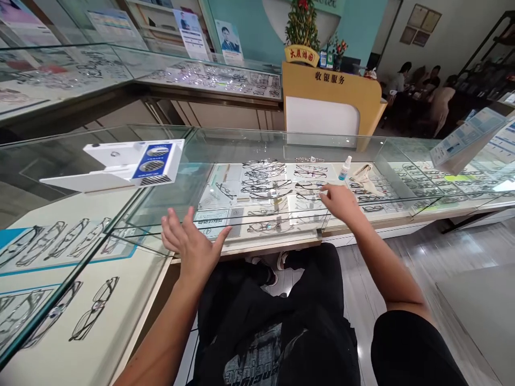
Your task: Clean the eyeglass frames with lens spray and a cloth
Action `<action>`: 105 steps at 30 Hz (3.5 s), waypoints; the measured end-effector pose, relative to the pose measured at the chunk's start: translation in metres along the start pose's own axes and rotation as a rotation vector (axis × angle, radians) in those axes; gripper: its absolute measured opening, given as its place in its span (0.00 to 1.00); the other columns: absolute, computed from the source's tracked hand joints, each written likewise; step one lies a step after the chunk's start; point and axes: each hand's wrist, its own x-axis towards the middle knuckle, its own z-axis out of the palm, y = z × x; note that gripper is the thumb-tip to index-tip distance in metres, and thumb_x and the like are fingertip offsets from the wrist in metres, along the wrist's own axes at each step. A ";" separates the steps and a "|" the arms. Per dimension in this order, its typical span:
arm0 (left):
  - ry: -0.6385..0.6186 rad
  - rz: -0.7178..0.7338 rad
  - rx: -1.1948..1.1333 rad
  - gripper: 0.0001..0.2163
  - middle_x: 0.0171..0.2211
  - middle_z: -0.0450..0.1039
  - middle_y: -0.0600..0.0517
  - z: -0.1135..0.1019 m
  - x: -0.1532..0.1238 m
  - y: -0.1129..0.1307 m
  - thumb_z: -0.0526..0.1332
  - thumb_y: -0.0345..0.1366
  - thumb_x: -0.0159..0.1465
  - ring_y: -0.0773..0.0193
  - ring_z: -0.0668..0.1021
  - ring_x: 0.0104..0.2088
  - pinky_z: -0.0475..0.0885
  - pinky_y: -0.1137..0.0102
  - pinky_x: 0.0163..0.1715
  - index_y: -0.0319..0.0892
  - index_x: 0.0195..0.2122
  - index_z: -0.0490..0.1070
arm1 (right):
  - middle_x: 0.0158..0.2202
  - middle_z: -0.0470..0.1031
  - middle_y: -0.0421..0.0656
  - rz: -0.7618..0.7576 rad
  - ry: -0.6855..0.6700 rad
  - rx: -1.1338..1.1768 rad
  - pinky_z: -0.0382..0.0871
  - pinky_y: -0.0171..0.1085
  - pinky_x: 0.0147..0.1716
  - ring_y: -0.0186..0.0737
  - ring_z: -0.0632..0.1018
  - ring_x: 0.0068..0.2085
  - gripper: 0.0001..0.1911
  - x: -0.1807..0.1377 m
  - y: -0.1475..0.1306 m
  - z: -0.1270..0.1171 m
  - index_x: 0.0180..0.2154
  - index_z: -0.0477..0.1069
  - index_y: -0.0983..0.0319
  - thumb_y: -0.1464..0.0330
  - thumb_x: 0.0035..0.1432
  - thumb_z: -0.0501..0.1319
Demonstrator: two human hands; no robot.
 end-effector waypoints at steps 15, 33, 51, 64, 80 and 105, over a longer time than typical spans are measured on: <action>0.063 -0.003 -0.046 0.37 0.79 0.45 0.21 0.029 0.018 0.004 0.60 0.53 0.73 0.27 0.47 0.82 0.51 0.29 0.73 0.36 0.76 0.54 | 0.51 0.87 0.59 0.043 -0.183 -0.408 0.74 0.47 0.45 0.60 0.87 0.52 0.19 0.007 -0.046 0.028 0.52 0.84 0.61 0.72 0.72 0.54; -0.419 0.209 -0.955 0.14 0.44 0.84 0.44 -0.021 0.178 0.092 0.68 0.48 0.68 0.58 0.83 0.44 0.81 0.62 0.46 0.43 0.45 0.82 | 0.47 0.88 0.47 -0.694 0.263 0.097 0.72 0.42 0.44 0.49 0.83 0.46 0.23 0.065 -0.102 0.009 0.59 0.77 0.57 0.76 0.70 0.52; -0.411 0.018 -1.298 0.31 0.25 0.77 0.53 0.054 0.247 0.087 0.84 0.63 0.40 0.67 0.75 0.27 0.74 0.69 0.33 0.41 0.26 0.78 | 0.43 0.86 0.44 -0.490 0.012 1.091 0.75 0.44 0.49 0.44 0.83 0.46 0.16 0.161 -0.136 0.065 0.41 0.79 0.57 0.51 0.61 0.70; -0.298 0.093 -1.126 0.31 0.27 0.77 0.51 0.052 0.251 0.071 0.78 0.68 0.49 0.65 0.76 0.31 0.73 0.68 0.36 0.43 0.30 0.77 | 0.29 0.79 0.39 -0.249 -0.247 1.395 0.67 0.37 0.37 0.37 0.75 0.36 0.12 0.164 -0.120 0.066 0.24 0.74 0.57 0.59 0.45 0.73; 0.627 0.291 -0.420 0.16 0.55 0.72 0.41 0.048 0.234 0.065 0.68 0.44 0.71 0.48 0.73 0.60 0.66 0.48 0.65 0.45 0.54 0.70 | 0.43 0.87 0.43 -0.173 -0.331 1.559 0.76 0.40 0.48 0.42 0.83 0.47 0.20 0.168 -0.116 0.063 0.30 0.71 0.56 0.55 0.46 0.78; 0.093 0.488 -0.534 0.17 0.32 0.77 0.48 0.053 0.219 0.078 0.69 0.57 0.69 0.48 0.74 0.43 0.65 0.45 0.57 0.49 0.34 0.84 | 0.61 0.84 0.46 -0.381 -0.151 1.576 0.74 0.52 0.69 0.48 0.80 0.66 0.17 0.159 -0.122 0.064 0.36 0.73 0.55 0.51 0.59 0.73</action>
